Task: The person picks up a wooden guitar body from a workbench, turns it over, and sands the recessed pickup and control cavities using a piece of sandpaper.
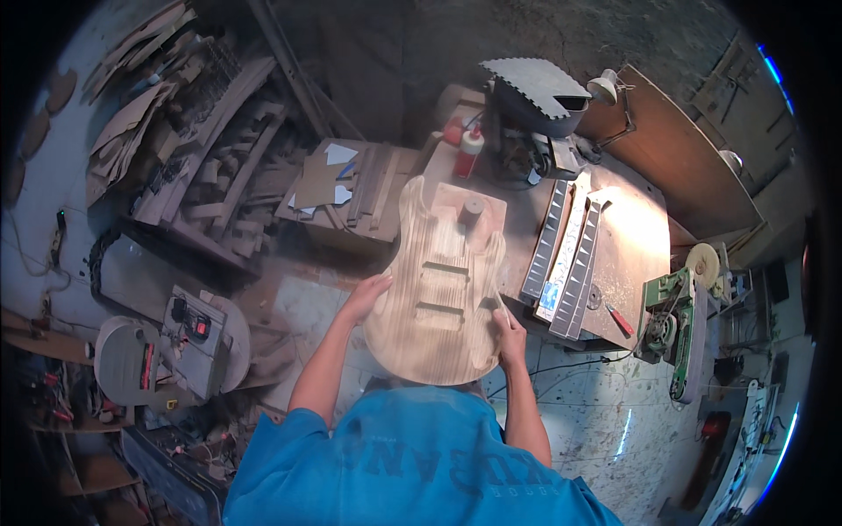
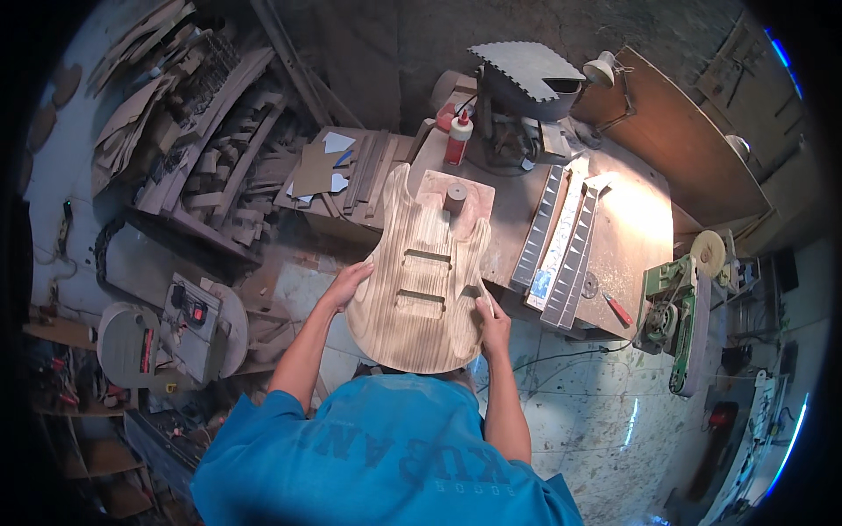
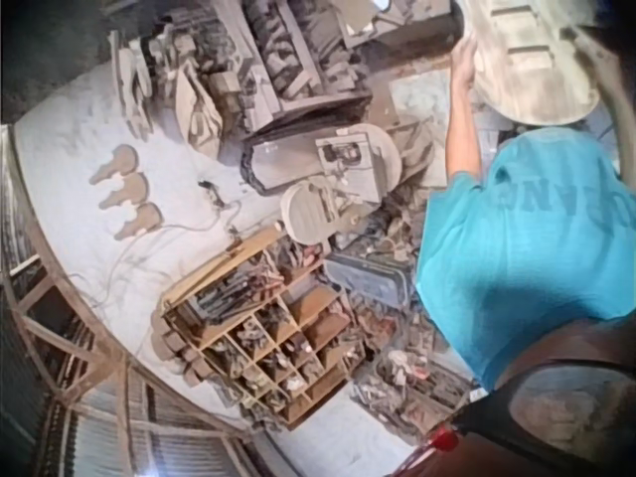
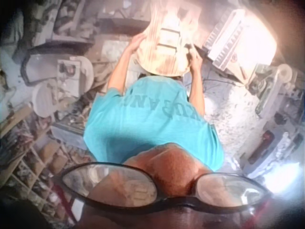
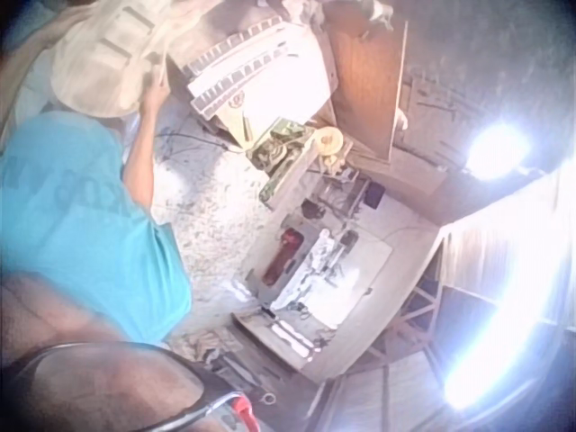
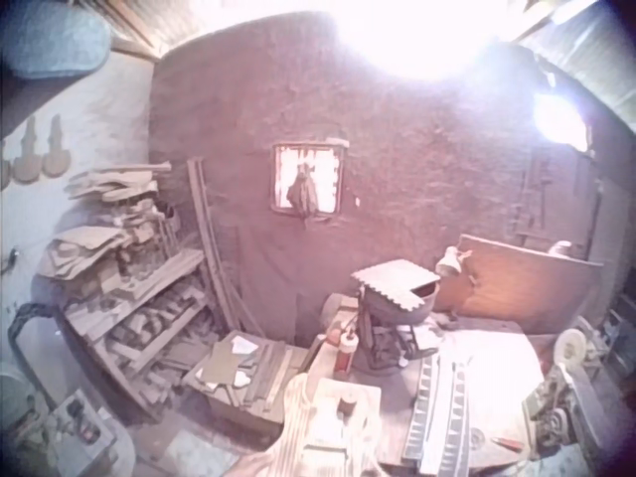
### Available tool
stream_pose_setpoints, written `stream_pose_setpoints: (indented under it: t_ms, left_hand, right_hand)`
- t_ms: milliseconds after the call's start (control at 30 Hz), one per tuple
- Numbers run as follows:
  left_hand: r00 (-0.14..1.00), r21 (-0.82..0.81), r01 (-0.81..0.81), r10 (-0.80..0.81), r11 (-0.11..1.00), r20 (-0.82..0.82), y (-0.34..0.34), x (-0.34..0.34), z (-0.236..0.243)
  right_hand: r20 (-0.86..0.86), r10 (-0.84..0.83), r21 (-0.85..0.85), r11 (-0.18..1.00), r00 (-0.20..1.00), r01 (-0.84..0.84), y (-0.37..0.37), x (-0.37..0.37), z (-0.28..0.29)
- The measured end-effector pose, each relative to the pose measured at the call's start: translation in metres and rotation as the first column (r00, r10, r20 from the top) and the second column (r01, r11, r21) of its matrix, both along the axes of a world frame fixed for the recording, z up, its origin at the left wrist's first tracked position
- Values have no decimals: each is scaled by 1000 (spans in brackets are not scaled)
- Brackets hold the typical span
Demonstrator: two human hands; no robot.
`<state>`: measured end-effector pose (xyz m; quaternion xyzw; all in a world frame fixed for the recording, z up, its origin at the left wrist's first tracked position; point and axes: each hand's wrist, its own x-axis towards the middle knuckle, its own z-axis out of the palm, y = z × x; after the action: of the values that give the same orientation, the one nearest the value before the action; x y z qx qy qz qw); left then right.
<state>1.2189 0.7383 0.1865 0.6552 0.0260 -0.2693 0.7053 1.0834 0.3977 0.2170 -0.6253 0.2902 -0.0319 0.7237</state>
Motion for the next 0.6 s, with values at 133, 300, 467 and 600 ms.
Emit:
stream_pose_setpoints:
  t_ms: [133,300,467,600]
  left_hand:
    - [997,-33,19,-21,999,-71,-6,4,15]
    - [996,-36,59,-61,998,-62,-11,11,7]
    - [990,-23,83,-85,996,-110,-26,13,7]
    - [991,-94,108,-115,990,-69,-31,16,1]
  right_hand:
    - [25,-35,-8,999,999,35,1,-5,-10]
    - [21,-91,51,995,996,89,3,-13,-3]
    - [27,-108,39,994,994,107,-8,-22,-5]
    - [25,-141,78,987,990,138,-11,-27,-4]
